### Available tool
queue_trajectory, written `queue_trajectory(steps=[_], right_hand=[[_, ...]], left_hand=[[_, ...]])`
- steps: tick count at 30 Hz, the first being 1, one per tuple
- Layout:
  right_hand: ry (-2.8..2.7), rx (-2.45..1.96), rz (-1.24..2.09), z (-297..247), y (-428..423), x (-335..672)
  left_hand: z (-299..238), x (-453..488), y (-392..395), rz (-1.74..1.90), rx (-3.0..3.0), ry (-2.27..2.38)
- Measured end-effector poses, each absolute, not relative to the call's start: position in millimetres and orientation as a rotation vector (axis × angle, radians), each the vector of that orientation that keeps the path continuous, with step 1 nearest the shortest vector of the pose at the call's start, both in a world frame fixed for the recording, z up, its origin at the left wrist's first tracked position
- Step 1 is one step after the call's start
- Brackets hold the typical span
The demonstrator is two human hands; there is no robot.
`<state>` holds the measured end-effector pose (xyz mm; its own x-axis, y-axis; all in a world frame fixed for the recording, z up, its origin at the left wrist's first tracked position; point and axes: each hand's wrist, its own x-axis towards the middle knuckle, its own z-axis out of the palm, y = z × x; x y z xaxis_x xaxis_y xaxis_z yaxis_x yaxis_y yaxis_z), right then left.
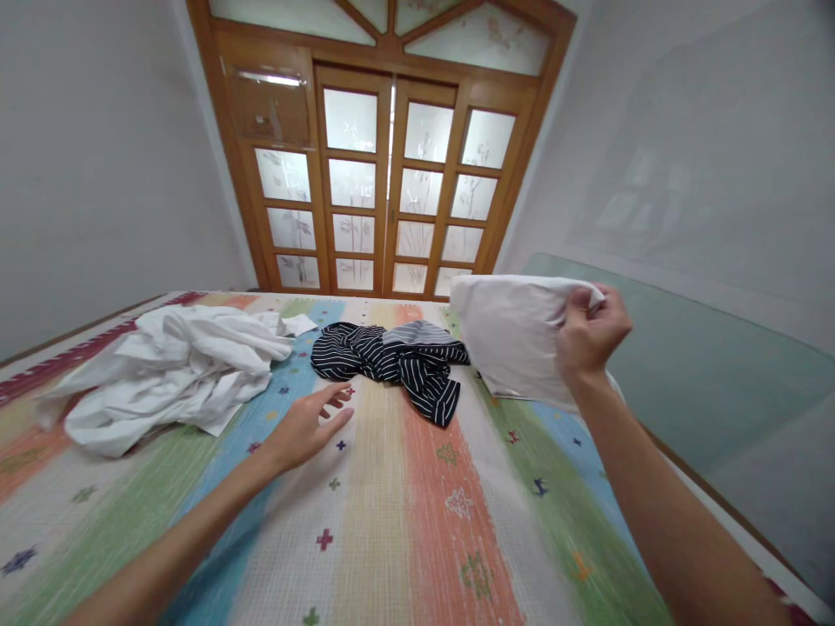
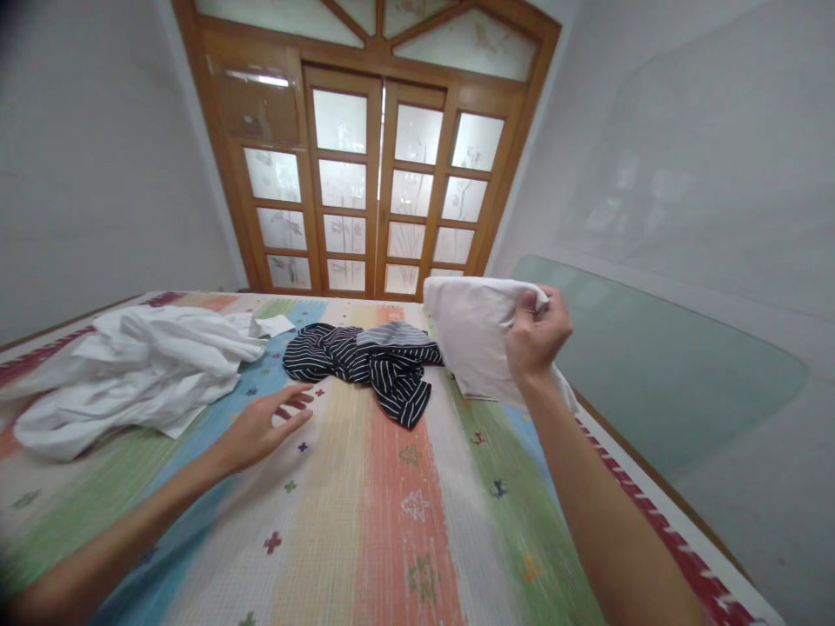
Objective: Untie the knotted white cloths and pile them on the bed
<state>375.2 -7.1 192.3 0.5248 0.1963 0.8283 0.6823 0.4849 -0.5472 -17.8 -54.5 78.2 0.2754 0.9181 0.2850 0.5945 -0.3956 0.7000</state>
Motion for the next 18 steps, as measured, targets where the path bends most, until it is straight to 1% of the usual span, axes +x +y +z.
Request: queue_trajectory(steps=[2, 5, 7, 9, 11, 14, 16, 17, 18], right_hand=[[-0.981, -0.868, -0.168, 204.5, -15.0, 360.0], [-0.905, -0.656, 0.234, 209.8, -14.1, 341.8], [-0.864, -0.627, 0.449, 203.0, -5.2, 335.4], [-0.849, -0.697, 0.569, 189.0, 7.1, 333.5], [-0.898, -0.862, 0.585, 171.6, 17.4, 333.8], [-1.167, -1.121, 0.352, 150.1, 17.5, 330.8], [-1.424, -1.152, 0.256, 144.0, 3.3, 322.6], [-1.561, -1.125, 0.298, 143.7, -7.7, 316.5], [-1.710, -1.074, 0.424, 144.8, -20.6, 309.3]], left_hand=[[78.2, -1.6, -54.2, 0.965, 1.826, 1.236], [79.6, 21.9, -59.2, 1.024, 1.471, 1.000], [83.7, 33.5, -66.9, 1.029, 1.307, 0.821], [91.7, 40.8, -76.3, 1.046, 1.158, 0.714], [102.8, 45.2, -85.0, 1.115, 1.020, 0.712], [117.5, 48.8, -92.1, 1.263, 0.864, 0.821], [121.3, 49.8, -92.2, 1.319, 0.791, 0.900], [121.3, 49.7, -91.4, 1.325, 0.759, 0.922], [120.5, 49.3, -90.5, 1.320, 0.734, 0.920]])
